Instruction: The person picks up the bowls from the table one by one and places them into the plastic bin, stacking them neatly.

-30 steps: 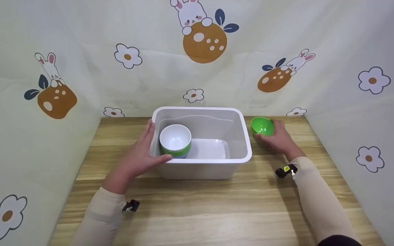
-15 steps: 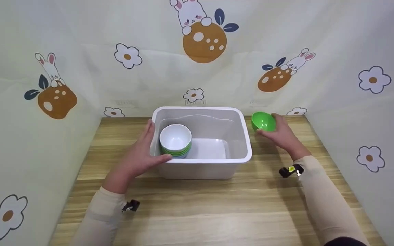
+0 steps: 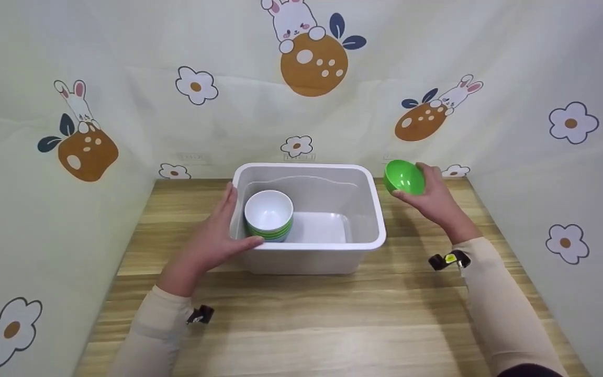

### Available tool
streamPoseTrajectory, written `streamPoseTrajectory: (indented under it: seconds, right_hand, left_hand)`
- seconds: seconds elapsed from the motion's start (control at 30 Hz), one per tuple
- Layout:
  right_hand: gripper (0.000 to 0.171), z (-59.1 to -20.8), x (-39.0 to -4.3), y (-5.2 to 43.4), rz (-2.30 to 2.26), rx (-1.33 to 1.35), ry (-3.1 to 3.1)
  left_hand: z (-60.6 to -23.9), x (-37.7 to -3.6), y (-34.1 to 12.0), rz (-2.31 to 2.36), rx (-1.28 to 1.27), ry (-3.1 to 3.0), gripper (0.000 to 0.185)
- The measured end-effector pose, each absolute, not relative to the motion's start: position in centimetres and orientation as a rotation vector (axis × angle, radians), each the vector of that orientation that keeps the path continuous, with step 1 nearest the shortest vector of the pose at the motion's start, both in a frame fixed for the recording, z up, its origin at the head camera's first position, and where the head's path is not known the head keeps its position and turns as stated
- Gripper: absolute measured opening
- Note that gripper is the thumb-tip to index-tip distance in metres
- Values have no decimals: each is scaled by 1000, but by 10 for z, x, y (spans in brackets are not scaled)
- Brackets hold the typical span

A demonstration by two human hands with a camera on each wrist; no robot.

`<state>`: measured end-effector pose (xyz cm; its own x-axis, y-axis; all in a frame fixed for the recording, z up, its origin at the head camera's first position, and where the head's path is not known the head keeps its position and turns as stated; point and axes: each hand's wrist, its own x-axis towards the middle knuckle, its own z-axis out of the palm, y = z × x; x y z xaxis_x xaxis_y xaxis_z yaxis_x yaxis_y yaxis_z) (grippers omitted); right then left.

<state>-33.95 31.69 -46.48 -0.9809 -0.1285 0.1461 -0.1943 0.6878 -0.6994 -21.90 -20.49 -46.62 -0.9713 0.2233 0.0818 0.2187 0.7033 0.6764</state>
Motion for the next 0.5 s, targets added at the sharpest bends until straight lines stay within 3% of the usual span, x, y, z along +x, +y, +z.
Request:
streamPoseTrajectory:
  seconds: [0.5]
  right_hand:
    - [107, -434, -330, 305, 1227, 346, -2726]
  left_hand:
    - [-466, -218, -205, 1129, 384, 2910, 136]
